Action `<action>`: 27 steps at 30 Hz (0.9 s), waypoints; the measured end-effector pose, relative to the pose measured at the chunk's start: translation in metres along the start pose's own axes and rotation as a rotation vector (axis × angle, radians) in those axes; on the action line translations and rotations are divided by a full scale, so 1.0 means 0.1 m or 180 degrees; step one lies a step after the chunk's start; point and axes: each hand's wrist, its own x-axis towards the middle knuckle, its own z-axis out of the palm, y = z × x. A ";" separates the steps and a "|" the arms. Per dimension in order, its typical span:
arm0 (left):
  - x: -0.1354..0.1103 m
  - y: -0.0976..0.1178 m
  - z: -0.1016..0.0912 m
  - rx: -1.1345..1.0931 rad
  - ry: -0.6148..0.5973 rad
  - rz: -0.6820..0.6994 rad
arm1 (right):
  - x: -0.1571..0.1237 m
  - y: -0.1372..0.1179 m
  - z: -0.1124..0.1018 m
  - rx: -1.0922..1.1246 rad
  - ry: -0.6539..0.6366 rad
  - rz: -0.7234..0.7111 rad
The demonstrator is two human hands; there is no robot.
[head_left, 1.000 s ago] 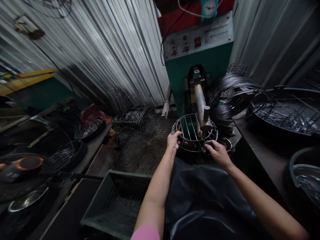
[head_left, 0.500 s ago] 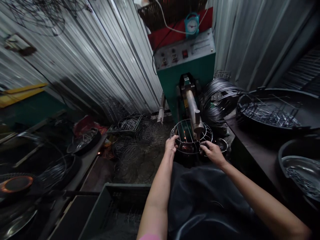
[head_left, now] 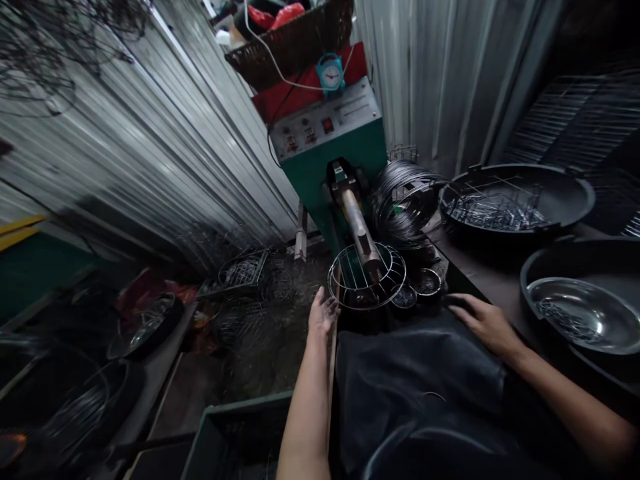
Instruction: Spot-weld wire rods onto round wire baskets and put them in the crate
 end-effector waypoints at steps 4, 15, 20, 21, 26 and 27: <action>-0.16 -0.39 -0.33 -0.0386 0.0165 -0.0197 | -0.50 0.65 -0.76 -0.0891 0.0696 0.1051; -0.33 -0.48 0.10 -0.0361 0.0299 -0.0006 | 0.03 0.14 0.13 -0.0532 0.0337 -0.0292; -0.16 0.04 0.28 0.0184 0.0623 0.0082 | 0.20 0.06 0.50 0.0233 0.0227 -0.0272; -0.12 0.09 0.35 0.0276 0.0651 0.0027 | 0.23 0.03 0.56 0.0351 0.0225 -0.0238; 0.06 0.11 0.66 0.0387 0.0504 -0.0169 | 0.34 -0.21 0.76 0.0755 -0.0016 -0.0374; 0.08 0.10 0.67 0.0385 0.0461 -0.0148 | 0.33 -0.22 0.75 0.0778 -0.0073 -0.0395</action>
